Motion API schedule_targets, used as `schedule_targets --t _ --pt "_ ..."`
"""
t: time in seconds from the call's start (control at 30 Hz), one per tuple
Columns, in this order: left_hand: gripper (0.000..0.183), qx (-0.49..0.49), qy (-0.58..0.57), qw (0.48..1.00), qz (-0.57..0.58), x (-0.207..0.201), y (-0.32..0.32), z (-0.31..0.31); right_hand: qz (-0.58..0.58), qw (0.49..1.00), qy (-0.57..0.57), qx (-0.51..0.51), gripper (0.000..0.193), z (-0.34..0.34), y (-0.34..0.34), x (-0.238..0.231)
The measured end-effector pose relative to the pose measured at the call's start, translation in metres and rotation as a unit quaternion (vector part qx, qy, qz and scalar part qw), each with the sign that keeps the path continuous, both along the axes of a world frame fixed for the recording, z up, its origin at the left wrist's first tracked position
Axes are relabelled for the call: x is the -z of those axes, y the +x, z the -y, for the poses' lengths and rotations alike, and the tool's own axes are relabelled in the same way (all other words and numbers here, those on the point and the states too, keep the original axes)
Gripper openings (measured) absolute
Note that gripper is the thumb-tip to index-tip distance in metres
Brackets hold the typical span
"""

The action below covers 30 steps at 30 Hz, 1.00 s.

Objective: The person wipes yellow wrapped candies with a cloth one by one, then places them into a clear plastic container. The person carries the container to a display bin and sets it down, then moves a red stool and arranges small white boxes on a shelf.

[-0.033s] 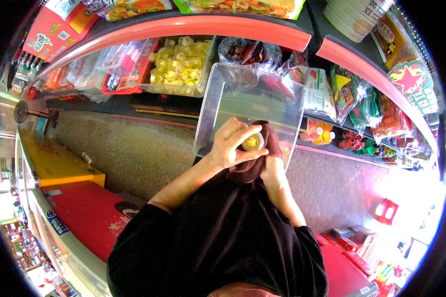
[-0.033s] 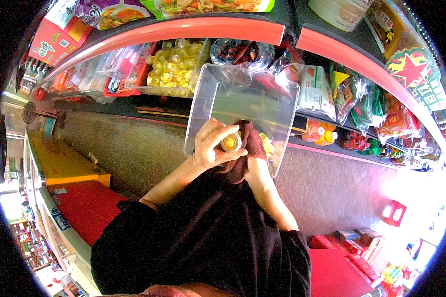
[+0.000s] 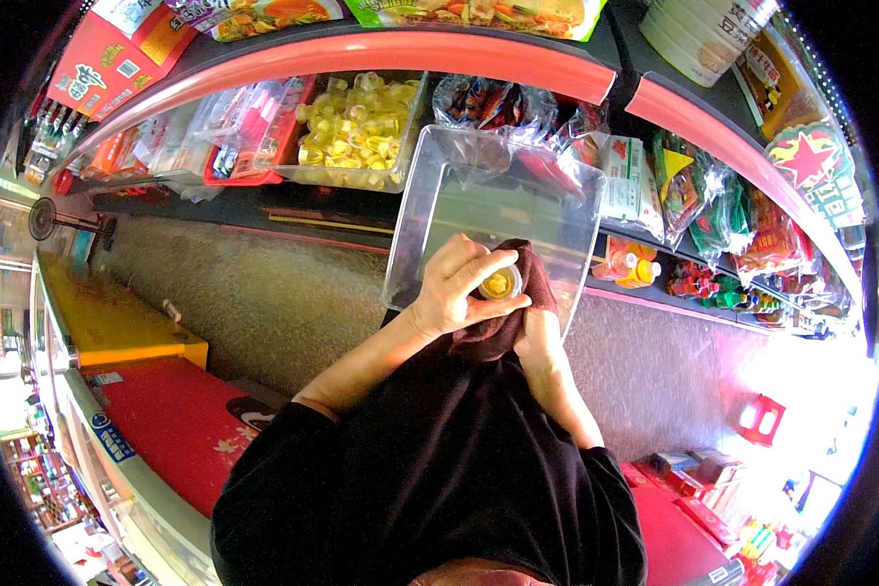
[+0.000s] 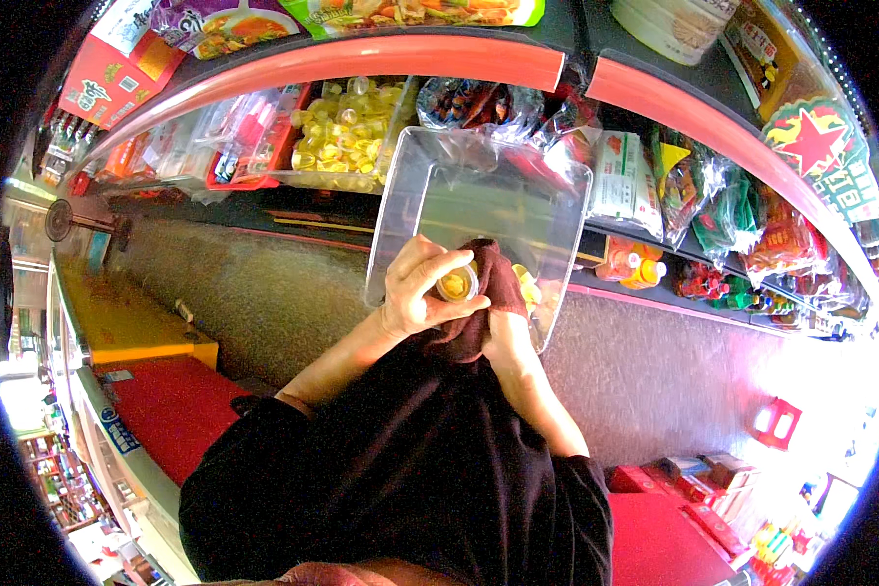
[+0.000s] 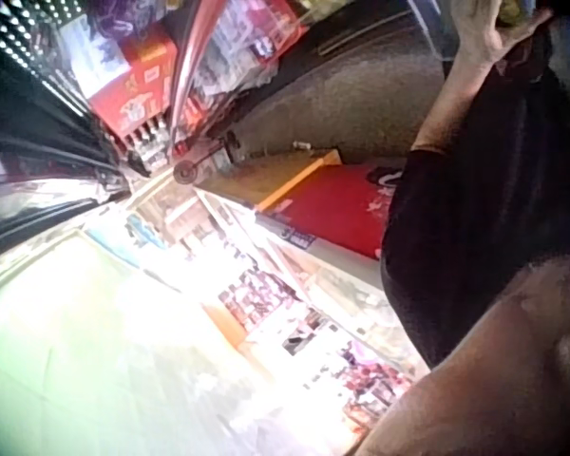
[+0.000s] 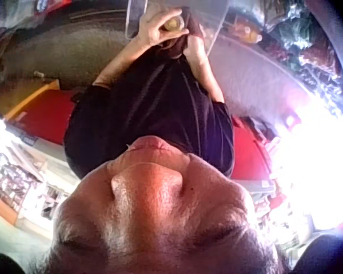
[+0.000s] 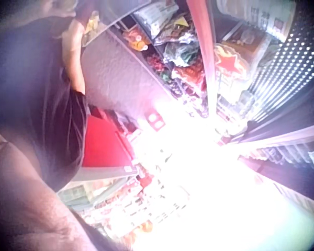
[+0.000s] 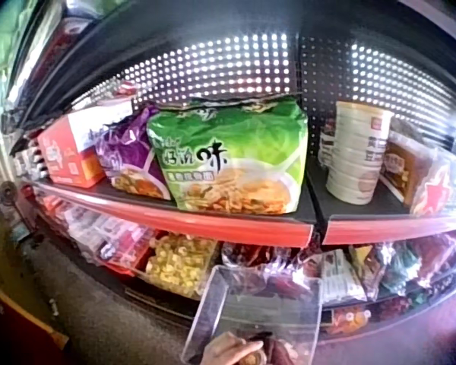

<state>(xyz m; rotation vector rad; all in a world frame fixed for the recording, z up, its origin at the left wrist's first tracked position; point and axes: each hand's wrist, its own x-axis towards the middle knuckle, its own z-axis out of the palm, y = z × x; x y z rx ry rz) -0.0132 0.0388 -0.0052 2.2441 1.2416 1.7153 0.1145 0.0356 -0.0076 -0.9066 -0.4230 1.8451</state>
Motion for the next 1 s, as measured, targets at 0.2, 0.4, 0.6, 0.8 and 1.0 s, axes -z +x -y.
schedule_targets --t 0.2,0.4,0.6,0.8,1.0 --pt "0.047 0.001 -0.001 1.000 -0.003 0.001 0.001 0.002 -0.075 0.994 -0.085 0.007 0.024 -0.006 0.004 0.026" --pt "0.049 0.004 -0.071 0.995 0.066 -0.003 0.000 0.004 -0.074 0.995 -0.047 -0.037 0.032 -0.004 0.006 0.023" --pt "0.049 -0.056 -0.063 0.995 0.055 -0.014 -0.008 -0.003 -0.073 0.996 -0.009 -0.051 0.034 -0.003 0.008 0.040" --pt "0.048 -0.015 -0.163 0.984 -0.065 -0.003 -0.022 -0.005 0.459 0.801 0.363 -0.125 0.051 -0.018 0.024 0.032" --pt "0.058 -0.001 -0.097 0.991 -0.093 -0.001 0.001 0.006 0.308 0.916 0.255 -0.016 0.041 -0.006 0.017 0.057"
